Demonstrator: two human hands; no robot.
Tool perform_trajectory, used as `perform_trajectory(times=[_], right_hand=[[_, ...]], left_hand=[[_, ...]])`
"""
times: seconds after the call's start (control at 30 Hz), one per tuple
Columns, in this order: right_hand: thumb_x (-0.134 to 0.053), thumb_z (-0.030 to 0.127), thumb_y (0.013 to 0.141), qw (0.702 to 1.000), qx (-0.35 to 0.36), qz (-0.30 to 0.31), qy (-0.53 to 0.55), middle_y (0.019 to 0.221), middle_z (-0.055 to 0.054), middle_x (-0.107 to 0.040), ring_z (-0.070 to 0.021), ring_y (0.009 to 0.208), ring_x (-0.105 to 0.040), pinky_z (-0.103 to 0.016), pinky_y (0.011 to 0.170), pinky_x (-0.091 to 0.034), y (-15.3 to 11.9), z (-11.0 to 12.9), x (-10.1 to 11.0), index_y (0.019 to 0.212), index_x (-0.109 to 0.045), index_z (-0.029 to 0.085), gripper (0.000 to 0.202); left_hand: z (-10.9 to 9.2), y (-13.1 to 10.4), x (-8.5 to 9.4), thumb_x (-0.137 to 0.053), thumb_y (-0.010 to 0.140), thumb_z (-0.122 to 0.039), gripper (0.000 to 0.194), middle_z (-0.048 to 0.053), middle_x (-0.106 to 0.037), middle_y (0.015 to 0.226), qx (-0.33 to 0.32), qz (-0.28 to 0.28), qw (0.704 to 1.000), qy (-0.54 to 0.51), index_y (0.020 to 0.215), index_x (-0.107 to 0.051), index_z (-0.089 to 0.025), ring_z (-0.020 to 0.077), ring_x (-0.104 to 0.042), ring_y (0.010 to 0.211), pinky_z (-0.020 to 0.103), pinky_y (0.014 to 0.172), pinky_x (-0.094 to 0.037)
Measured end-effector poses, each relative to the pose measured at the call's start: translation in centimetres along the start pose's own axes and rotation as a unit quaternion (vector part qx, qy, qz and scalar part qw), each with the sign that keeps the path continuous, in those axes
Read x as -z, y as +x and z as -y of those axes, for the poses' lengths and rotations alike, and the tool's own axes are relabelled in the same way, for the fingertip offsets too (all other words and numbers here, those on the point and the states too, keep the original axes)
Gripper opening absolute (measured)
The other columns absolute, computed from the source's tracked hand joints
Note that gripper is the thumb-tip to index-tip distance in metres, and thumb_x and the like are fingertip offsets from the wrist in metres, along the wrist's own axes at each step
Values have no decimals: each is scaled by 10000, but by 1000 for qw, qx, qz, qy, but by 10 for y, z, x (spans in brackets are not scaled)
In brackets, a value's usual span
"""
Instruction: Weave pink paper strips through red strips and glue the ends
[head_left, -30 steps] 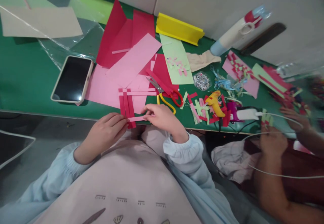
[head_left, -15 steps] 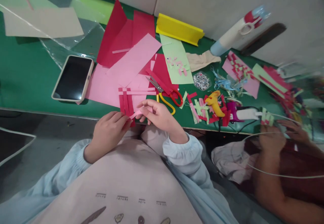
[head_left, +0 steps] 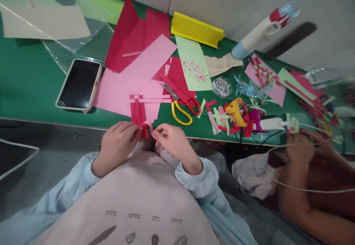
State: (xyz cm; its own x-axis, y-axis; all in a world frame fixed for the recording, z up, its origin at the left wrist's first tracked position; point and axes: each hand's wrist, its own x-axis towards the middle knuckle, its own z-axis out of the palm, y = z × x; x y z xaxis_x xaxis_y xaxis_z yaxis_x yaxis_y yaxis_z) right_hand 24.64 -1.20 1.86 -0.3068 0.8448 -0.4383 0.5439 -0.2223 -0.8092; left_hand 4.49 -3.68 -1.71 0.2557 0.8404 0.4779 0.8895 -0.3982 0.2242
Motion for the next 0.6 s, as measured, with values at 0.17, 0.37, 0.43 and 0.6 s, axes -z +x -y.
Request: perform_trajectory(times=[0.17,0.37,0.43,0.6], right_hand=[[-366,472,998,992,9,-103,66,601,51,-660,-91,430,-591,-192,482,-427,-4,0,0,945,-486,232,274],[-361,481,989,986,-16,-100,132,553,61,-632,-97,393,-563,-185,428,-389,-8,-7,-1,921,-466,236,275],[-351,496,987,978,-14,-146,149,549,69,-625,-99,389,-554,-188,427,-384,-12,-7,-1,933,-444,243,275],[-489,428,948,992,-11,-125,-1,532,36,-624,-105,469,-588,-207,522,-406,-18,0,-2,716,-520,213,317]], left_hand=[[-1,1,0,-602,913,-244,134,35,-730,798,6,-4,1000,7,802,-664,-199,173,-668,722,292,648,-496],[-2,2,0,-604,909,-239,141,50,-725,784,14,-8,1000,4,796,-673,-189,185,-666,723,297,641,-475],[-2,2,0,-613,894,-219,125,60,-726,781,13,-9,1000,-2,796,-678,-176,191,-666,722,299,637,-470],[-3,3,1,-629,872,-198,89,38,-722,771,10,-9,1000,4,800,-677,-179,188,-669,722,289,637,-475]])
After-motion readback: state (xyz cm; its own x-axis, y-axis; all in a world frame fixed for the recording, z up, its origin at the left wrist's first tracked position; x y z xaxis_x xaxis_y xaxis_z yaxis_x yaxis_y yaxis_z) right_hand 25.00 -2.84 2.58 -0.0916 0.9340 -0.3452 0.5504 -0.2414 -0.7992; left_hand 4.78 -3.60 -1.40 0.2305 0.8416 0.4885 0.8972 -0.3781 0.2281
